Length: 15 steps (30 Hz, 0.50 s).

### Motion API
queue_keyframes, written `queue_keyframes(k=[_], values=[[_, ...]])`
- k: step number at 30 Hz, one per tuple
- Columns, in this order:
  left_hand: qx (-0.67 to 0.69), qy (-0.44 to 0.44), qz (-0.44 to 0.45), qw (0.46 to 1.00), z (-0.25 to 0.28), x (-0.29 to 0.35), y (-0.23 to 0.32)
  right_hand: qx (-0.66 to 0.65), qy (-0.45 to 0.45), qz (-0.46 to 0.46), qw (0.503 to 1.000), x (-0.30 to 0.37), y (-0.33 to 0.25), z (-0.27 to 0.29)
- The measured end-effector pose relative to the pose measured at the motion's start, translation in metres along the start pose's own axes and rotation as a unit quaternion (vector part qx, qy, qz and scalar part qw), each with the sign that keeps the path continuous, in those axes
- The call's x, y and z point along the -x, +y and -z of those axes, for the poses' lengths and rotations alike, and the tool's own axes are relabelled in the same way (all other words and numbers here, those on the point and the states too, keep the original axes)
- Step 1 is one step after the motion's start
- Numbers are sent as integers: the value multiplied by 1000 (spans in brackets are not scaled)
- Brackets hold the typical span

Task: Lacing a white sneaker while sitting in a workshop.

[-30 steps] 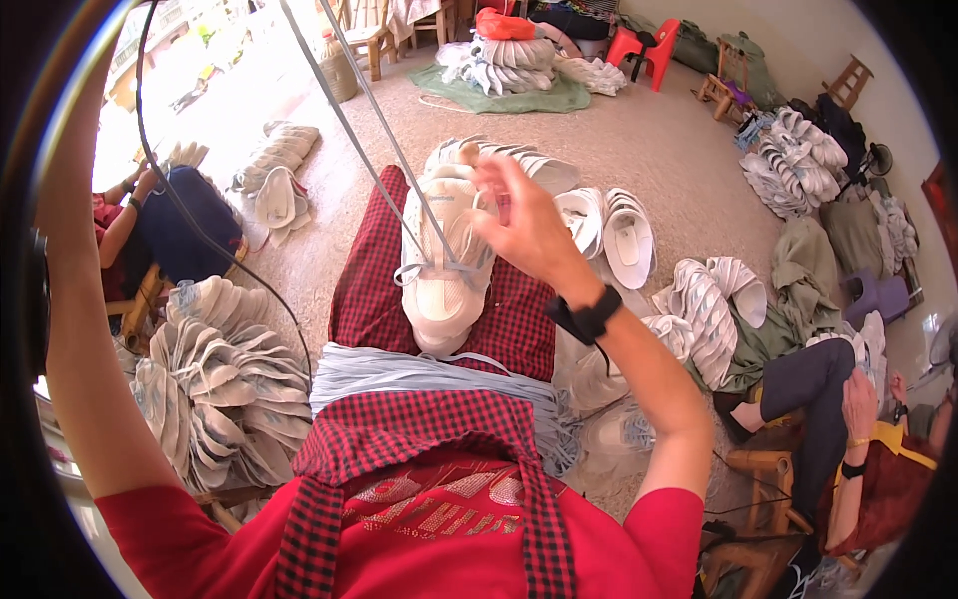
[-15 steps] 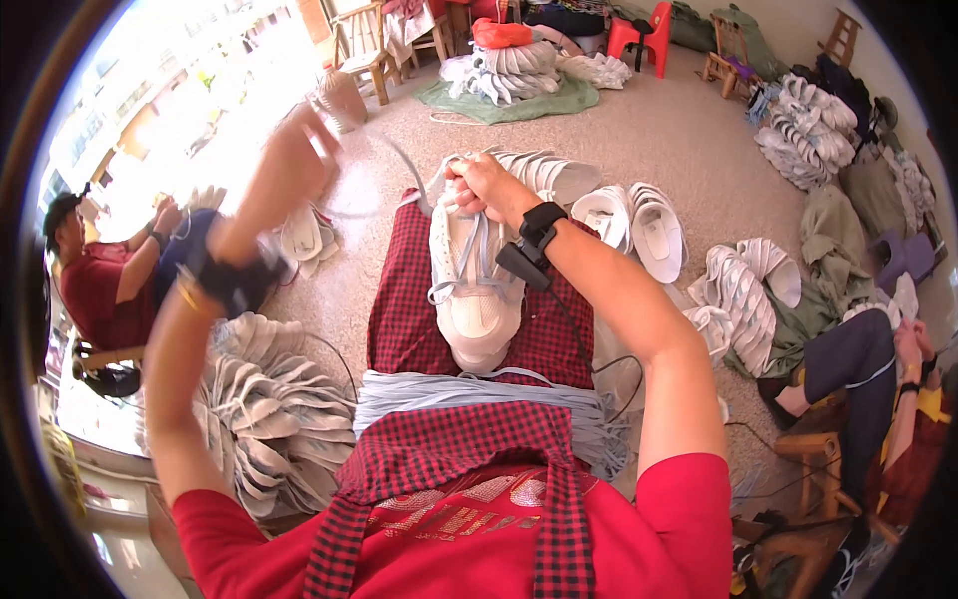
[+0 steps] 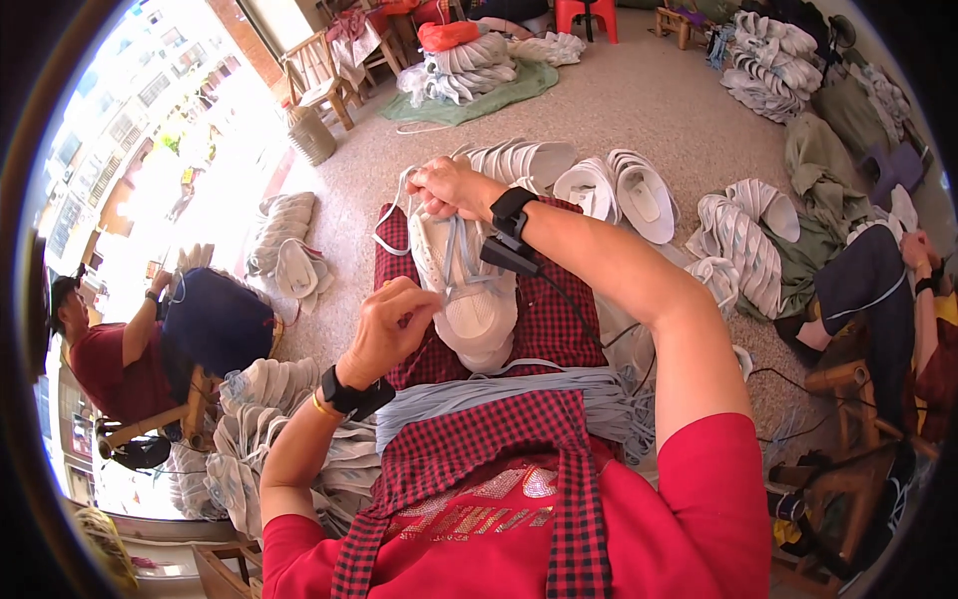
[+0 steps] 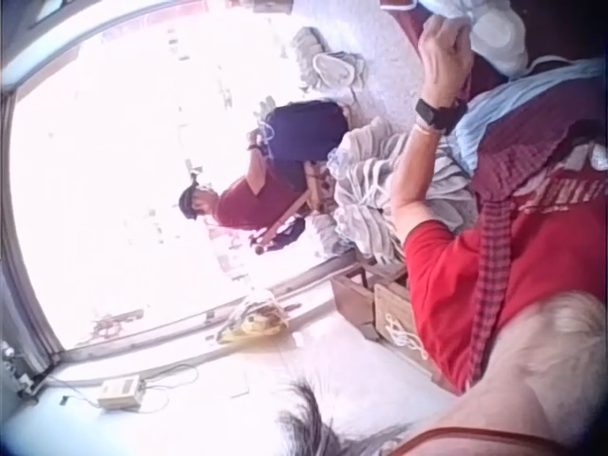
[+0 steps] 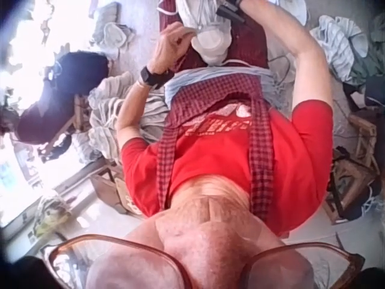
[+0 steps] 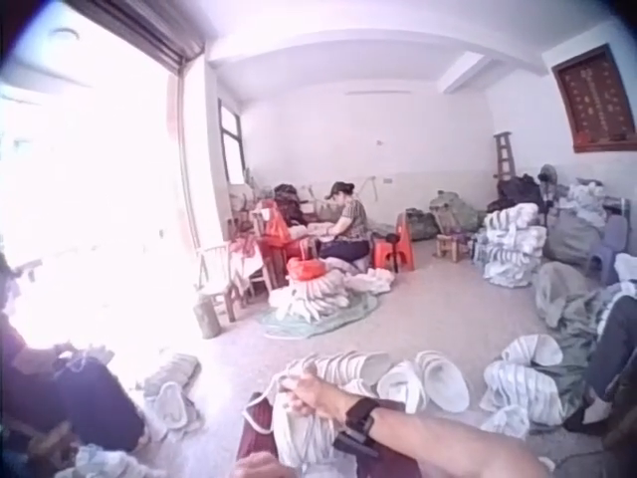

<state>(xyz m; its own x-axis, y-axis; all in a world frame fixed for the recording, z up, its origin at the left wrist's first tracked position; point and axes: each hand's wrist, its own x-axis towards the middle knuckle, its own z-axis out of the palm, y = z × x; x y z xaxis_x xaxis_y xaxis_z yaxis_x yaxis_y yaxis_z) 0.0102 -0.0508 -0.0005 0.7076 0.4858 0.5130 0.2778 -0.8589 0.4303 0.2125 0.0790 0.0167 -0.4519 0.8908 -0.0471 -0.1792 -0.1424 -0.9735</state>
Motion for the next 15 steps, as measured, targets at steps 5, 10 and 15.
queue_keyframes(k=[5,10,15], values=[[-56,112,271,954,-18,17,-2,28,-3,19,999,-1,3,-3],[-118,141,240,953,-16,13,32,56,-4,25,998,-1,5,4],[-105,-30,50,993,-28,14,59,64,-23,44,997,-12,3,-3]])
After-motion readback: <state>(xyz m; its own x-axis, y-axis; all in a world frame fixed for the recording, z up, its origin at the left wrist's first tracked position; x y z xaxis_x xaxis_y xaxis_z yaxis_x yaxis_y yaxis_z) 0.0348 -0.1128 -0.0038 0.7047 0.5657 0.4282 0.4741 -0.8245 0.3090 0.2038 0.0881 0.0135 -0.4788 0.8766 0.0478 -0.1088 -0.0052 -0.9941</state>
